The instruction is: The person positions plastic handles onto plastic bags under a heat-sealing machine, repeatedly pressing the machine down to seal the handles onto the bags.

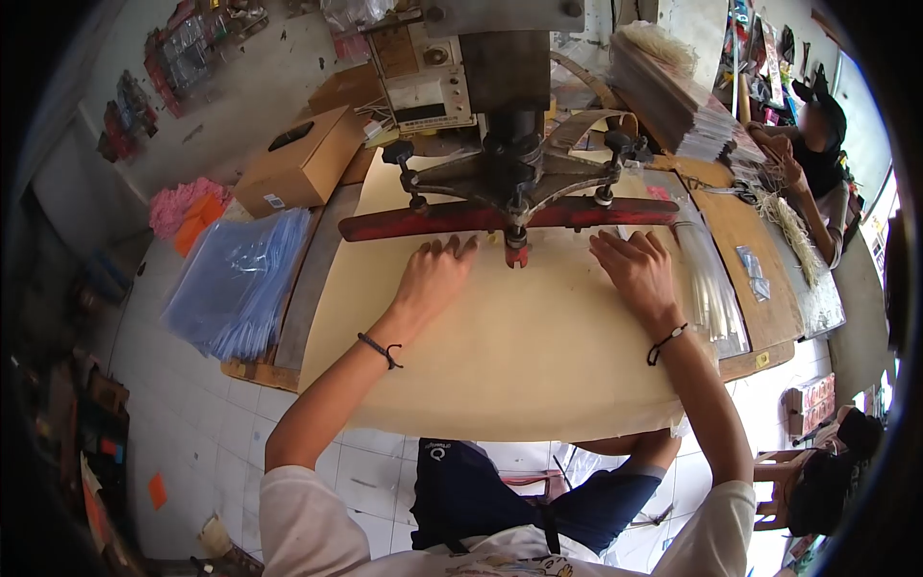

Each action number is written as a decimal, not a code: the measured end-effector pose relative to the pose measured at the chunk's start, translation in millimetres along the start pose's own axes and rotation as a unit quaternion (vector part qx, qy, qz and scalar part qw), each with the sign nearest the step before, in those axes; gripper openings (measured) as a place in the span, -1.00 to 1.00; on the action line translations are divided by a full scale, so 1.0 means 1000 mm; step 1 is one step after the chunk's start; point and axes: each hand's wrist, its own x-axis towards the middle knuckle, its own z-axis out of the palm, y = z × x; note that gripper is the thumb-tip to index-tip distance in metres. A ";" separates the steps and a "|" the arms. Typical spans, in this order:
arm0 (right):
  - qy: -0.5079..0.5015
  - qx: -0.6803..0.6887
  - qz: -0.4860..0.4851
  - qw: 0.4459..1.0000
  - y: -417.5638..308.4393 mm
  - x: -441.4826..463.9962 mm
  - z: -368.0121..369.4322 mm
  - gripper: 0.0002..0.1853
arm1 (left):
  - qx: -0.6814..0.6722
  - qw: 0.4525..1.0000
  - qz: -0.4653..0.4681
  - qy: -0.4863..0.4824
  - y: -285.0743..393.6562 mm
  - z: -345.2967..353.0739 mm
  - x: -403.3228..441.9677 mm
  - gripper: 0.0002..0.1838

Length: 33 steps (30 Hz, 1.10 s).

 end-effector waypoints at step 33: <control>-0.256 0.069 0.096 0.959 -0.015 0.020 -0.013 -0.49 | -0.279 0.943 -0.108 -0.144 -0.010 0.013 0.021 -0.60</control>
